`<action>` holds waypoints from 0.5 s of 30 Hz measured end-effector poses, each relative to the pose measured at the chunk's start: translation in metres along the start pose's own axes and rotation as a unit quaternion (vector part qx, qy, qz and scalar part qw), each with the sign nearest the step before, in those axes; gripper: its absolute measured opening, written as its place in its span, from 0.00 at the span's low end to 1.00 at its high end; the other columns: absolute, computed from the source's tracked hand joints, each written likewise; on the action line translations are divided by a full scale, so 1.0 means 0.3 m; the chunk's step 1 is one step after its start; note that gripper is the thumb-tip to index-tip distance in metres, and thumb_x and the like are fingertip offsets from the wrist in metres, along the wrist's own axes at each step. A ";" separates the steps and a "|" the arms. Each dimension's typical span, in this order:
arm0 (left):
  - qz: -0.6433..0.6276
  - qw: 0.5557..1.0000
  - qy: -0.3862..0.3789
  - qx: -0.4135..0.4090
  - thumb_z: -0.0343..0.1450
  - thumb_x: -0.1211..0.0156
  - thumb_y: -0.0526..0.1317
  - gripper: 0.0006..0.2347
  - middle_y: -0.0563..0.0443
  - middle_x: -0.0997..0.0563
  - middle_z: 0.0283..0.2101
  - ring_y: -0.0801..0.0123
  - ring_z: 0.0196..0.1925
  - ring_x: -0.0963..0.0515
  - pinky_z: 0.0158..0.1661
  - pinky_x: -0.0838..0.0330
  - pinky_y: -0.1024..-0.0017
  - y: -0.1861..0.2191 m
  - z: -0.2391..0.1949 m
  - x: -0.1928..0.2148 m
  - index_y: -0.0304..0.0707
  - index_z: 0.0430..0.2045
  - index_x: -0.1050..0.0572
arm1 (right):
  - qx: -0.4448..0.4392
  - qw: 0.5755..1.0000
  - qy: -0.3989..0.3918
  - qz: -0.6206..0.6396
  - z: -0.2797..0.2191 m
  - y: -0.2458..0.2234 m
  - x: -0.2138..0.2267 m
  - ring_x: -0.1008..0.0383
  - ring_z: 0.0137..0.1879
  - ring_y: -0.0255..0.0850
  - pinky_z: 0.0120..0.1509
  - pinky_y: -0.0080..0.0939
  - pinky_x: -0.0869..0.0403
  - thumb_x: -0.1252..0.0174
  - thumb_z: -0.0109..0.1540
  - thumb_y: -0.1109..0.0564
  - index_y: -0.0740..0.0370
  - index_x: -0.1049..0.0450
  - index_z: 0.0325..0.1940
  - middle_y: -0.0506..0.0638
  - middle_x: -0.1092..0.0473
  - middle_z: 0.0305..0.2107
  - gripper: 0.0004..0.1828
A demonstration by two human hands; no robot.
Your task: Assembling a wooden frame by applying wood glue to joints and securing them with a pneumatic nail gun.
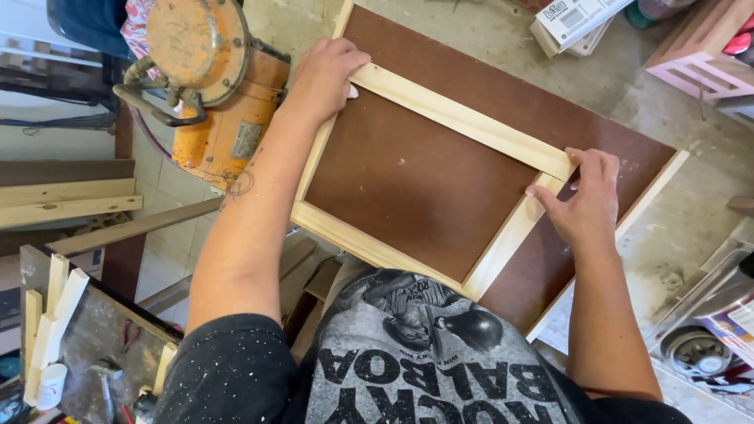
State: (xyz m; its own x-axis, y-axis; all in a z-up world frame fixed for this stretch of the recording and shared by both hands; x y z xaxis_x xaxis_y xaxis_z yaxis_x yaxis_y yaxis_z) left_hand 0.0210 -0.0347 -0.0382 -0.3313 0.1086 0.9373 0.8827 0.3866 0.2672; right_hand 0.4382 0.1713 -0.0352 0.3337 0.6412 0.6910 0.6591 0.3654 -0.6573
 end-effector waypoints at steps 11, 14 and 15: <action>0.049 0.989 0.088 -0.110 0.59 0.35 0.33 0.20 0.44 0.24 0.47 0.42 0.46 0.29 0.43 0.32 0.51 -0.059 0.041 -0.059 0.46 0.46 0.22 | 0.074 0.996 0.049 0.014 0.004 0.055 -0.029 0.34 0.65 0.52 0.61 0.46 0.24 0.21 0.55 0.49 0.65 0.31 0.70 0.60 0.39 0.59 0.43; 0.024 0.999 -0.008 -0.023 0.64 0.40 0.23 0.26 0.40 0.23 0.57 0.42 0.56 0.31 0.51 0.35 0.49 0.016 0.024 0.028 0.40 0.59 0.22 | 0.038 0.998 0.044 0.014 -0.010 0.031 -0.005 0.31 0.43 0.44 0.55 0.48 0.27 0.21 0.55 0.48 0.57 0.36 0.75 0.55 0.37 0.61 0.49; 0.021 0.999 -0.011 -0.026 0.64 0.40 0.23 0.26 0.40 0.23 0.57 0.42 0.56 0.31 0.51 0.35 0.49 0.014 0.017 0.022 0.40 0.59 0.22 | 0.033 0.998 0.045 0.013 -0.012 0.041 -0.010 0.31 0.43 0.44 0.55 0.48 0.27 0.21 0.55 0.48 0.57 0.36 0.75 0.55 0.37 0.61 0.49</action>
State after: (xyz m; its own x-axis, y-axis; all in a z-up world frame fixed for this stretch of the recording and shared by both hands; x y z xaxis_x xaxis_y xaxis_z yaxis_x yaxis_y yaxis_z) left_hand 0.0208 -0.0277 -0.0321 -0.2999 0.1440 0.9431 0.9121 0.3331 0.2391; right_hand 0.4477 0.1716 -0.0443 0.4107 0.5892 0.6958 0.6046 0.3952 -0.6916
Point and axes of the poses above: each hand's wrist, its own z-axis towards the middle knuckle, its own x-axis out of the back of the hand, y = z × x, the point moved 4 cm from there along z, towards the middle knuckle
